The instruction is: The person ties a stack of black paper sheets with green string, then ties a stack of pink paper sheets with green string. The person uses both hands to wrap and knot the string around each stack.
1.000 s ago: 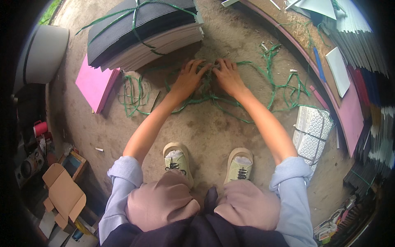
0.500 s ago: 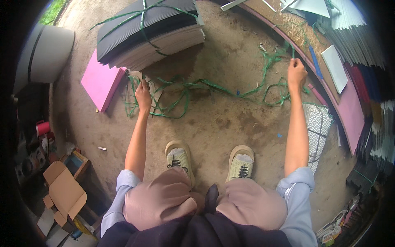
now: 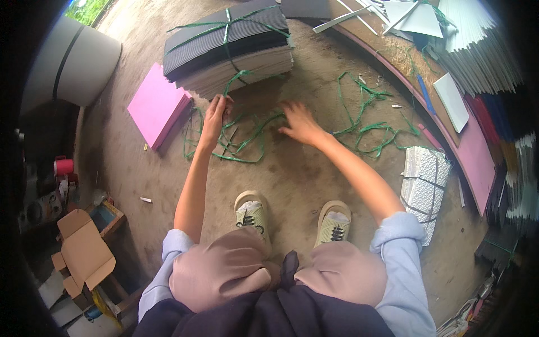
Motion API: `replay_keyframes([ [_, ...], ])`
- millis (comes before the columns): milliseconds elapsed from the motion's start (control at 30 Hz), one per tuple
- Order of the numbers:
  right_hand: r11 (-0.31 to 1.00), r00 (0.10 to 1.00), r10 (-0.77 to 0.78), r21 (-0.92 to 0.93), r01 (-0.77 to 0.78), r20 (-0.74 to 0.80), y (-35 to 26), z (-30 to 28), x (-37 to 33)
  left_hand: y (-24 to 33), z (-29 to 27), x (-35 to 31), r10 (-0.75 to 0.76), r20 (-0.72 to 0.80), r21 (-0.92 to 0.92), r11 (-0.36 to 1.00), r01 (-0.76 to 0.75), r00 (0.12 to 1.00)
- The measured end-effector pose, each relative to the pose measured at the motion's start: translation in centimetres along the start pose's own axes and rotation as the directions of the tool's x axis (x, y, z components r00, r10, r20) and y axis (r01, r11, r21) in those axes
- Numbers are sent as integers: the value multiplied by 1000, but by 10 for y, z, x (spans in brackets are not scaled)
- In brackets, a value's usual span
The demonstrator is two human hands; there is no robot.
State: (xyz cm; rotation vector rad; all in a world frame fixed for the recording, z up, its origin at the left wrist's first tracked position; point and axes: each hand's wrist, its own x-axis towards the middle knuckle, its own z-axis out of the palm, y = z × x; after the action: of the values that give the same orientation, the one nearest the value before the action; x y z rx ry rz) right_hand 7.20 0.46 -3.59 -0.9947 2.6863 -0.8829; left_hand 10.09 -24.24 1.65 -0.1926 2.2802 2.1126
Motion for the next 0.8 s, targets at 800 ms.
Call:
replay_keyframes([
  [800, 868, 793, 434, -38, -496, -427, 91, -40, 19, -82, 9, -82, 172, -98, 711, 701, -53, 980],
])
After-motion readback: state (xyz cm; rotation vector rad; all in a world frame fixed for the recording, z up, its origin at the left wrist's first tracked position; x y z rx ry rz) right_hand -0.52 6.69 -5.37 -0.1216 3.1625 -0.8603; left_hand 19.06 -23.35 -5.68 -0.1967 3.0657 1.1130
